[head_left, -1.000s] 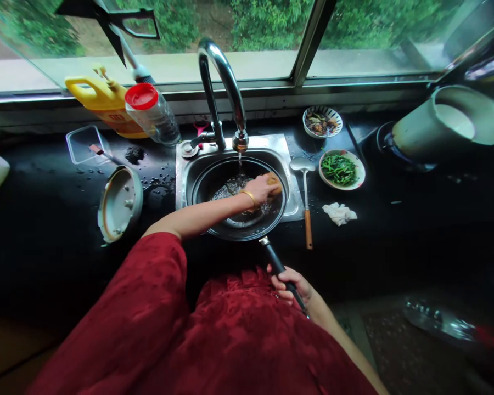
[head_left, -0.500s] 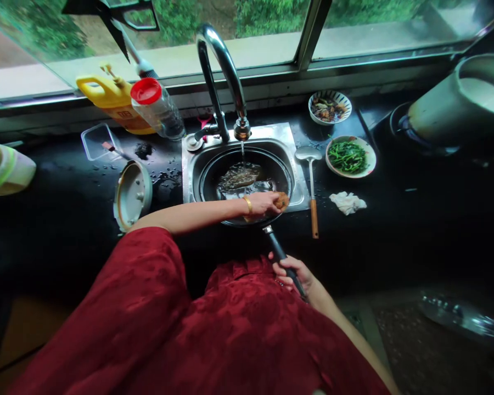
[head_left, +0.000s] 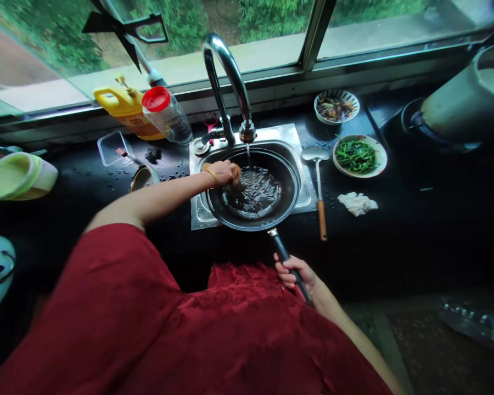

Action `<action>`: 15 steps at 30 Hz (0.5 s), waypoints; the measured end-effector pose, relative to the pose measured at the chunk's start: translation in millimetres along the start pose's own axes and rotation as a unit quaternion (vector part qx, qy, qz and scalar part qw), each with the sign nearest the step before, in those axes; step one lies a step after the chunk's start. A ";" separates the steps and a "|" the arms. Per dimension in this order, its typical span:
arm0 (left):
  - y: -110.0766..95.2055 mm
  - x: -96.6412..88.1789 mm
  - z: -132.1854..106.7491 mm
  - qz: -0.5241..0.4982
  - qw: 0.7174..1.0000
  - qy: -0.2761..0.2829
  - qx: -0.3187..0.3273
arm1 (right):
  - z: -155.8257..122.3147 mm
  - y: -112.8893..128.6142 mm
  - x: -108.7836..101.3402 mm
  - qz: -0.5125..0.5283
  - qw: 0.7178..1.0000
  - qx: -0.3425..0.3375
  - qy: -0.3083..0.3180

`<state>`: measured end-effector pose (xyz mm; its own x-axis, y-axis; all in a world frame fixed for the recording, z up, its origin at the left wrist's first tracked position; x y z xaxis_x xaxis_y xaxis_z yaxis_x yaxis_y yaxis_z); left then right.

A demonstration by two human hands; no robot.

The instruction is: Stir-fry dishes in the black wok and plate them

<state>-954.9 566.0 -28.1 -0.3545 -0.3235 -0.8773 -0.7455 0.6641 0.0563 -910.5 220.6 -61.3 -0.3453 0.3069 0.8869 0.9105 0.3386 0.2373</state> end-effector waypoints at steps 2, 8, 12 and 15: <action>-0.6 6.1 22.2 -0.024 0.996 -0.026 -0.080 | -0.4 -0.1 -0.3 -0.010 1.000 0.004 0.000; -36.3 34.6 50.8 -0.117 0.979 -0.077 -0.146 | 2.5 0.6 6.1 0.012 1.000 -0.005 -0.008; -51.1 28.2 65.9 -0.193 0.953 -0.129 -0.195 | 2.7 -0.8 7.5 0.012 0.999 0.010 -0.032; -91.7 33.9 73.3 -0.233 0.957 -0.092 -0.144 | 2.7 -2.3 6.1 -0.001 0.998 0.029 -0.055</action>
<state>-857.1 543.5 -98.0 0.1396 -0.3982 -0.9066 -0.9326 0.2549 -0.2556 -915.3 224.1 -57.5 -0.3722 0.4006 0.8373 0.8962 0.3896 0.2121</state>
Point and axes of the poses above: each hand's wrist, its own z-axis towards the middle knuckle, its own x-axis out of the palm, y = z × x, the point moved 7 cm from there along z, towards the middle knuckle, and after that the axes turned 15 degrees about -x, right-handed, at the moved point
